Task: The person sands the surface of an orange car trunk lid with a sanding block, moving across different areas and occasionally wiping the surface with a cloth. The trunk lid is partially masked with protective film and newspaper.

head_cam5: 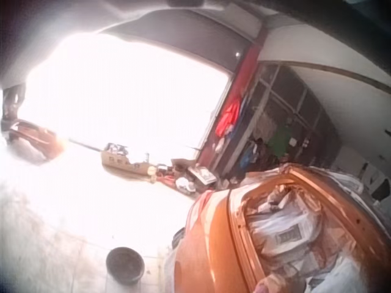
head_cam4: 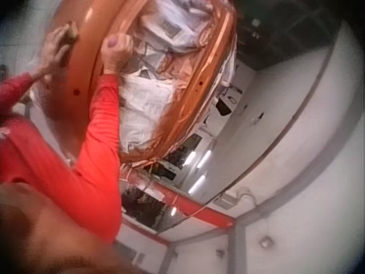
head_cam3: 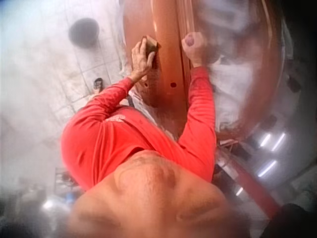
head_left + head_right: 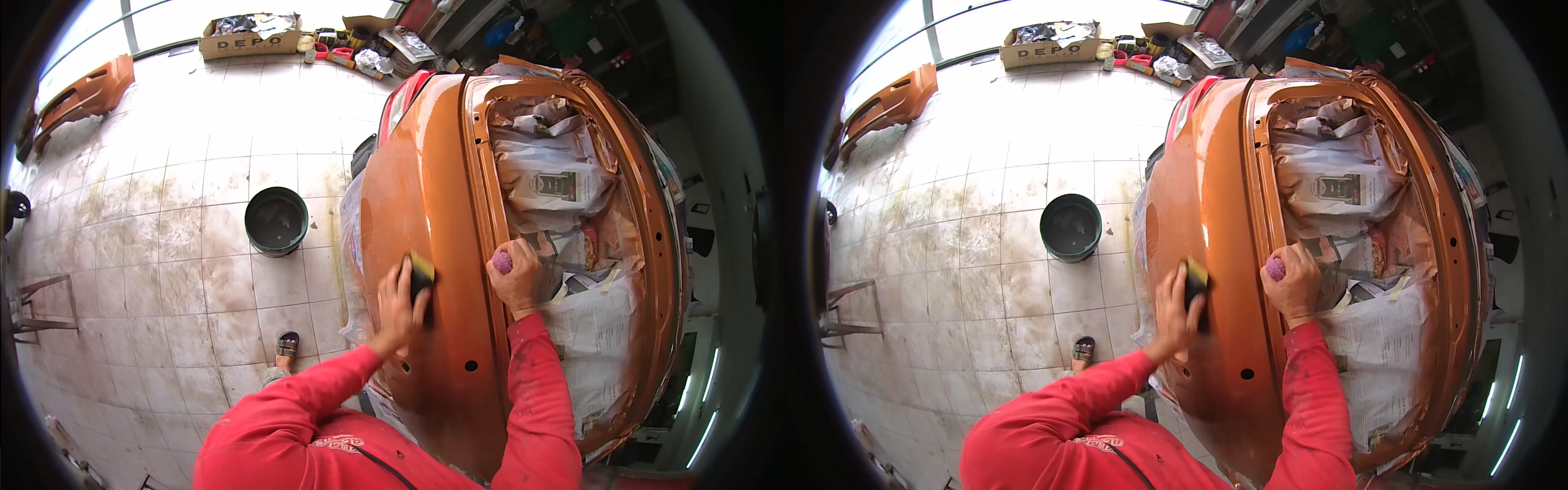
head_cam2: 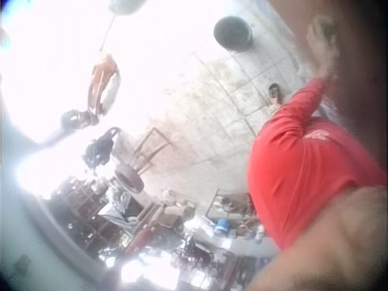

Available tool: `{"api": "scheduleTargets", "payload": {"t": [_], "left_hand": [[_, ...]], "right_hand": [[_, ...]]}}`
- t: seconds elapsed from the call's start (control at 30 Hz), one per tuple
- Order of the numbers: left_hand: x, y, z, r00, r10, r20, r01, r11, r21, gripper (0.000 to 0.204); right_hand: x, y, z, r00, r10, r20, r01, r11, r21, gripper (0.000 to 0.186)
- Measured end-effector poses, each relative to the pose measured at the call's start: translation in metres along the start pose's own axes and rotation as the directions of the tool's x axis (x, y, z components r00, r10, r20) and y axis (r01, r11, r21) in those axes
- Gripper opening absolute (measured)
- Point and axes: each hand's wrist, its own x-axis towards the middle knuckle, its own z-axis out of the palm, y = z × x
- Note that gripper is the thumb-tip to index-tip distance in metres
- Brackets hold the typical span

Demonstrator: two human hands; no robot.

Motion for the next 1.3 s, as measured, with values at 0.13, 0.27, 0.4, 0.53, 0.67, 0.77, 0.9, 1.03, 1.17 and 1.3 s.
{"api": "scheduleTargets", "payload": {"t": [0.13, 0.27, 0.4, 0.53, 0.67, 0.77, 0.9, 1.03, 1.17, 1.3], "left_hand": [[0.080, -0.017, 0.019, 0.992, 0.074, -0.098, -0.078, 0.996, -0.035, 0.078], [0.294, -0.093, -0.009, 0.960, -0.265, -0.091, 0.273, 0.958, 0.090, 0.071], [0.207, -0.077, 0.020, 0.967, -0.083, -0.241, 0.115, 0.986, 0.120, 0.070], [0.002, -0.033, 0.005, 0.998, -0.039, -0.041, 0.041, 0.998, 0.047, 0.075], [0.135, -0.083, 0.017, 0.977, -0.104, -0.185, 0.103, 0.995, -0.019, 0.073], [0.269, -0.136, -0.014, 0.947, -0.274, -0.167, 0.286, 0.956, 0.057, 0.073], [0.175, -0.105, 0.011, 0.970, -0.092, -0.226, 0.094, 0.996, -0.003, 0.072], [-0.012, -0.041, -0.006, 0.994, -0.106, 0.023, 0.105, 0.994, 0.036, 0.077], [0.144, -0.095, 0.015, 0.977, -0.120, -0.174, 0.110, 0.992, -0.065, 0.075], [0.295, -0.129, -0.010, 0.898, -0.431, -0.085, 0.436, 0.899, 0.047, 0.075]], "right_hand": [[0.005, 0.012, -0.012, 1.000, -0.028, 0.001, 0.028, 0.999, -0.029, 0.024], [0.023, -0.014, 0.006, 0.998, -0.055, -0.009, 0.056, 0.998, 0.038, 0.021], [0.013, -0.004, 0.005, 0.999, -0.051, 0.001, 0.051, 0.999, 0.011, 0.021], [0.001, 0.000, -0.010, 1.000, 0.001, 0.022, 0.000, 1.000, -0.028, 0.023], [0.012, -0.007, -0.006, 0.999, -0.033, 0.018, 0.034, 0.999, -0.020, 0.021], [0.028, -0.020, 0.009, 0.997, -0.072, 0.020, 0.072, 0.997, 0.027, 0.021], [0.020, -0.008, 0.005, 0.998, -0.052, 0.027, 0.052, 0.999, 0.002, 0.021], [0.009, -0.002, -0.009, 0.999, -0.032, 0.035, 0.033, 0.999, -0.019, 0.020], [0.016, -0.007, -0.005, 0.999, -0.031, 0.040, 0.032, 0.999, -0.011, 0.020], [0.025, -0.015, 0.006, 0.998, -0.037, 0.048, 0.035, 0.999, 0.029, 0.020]]}}
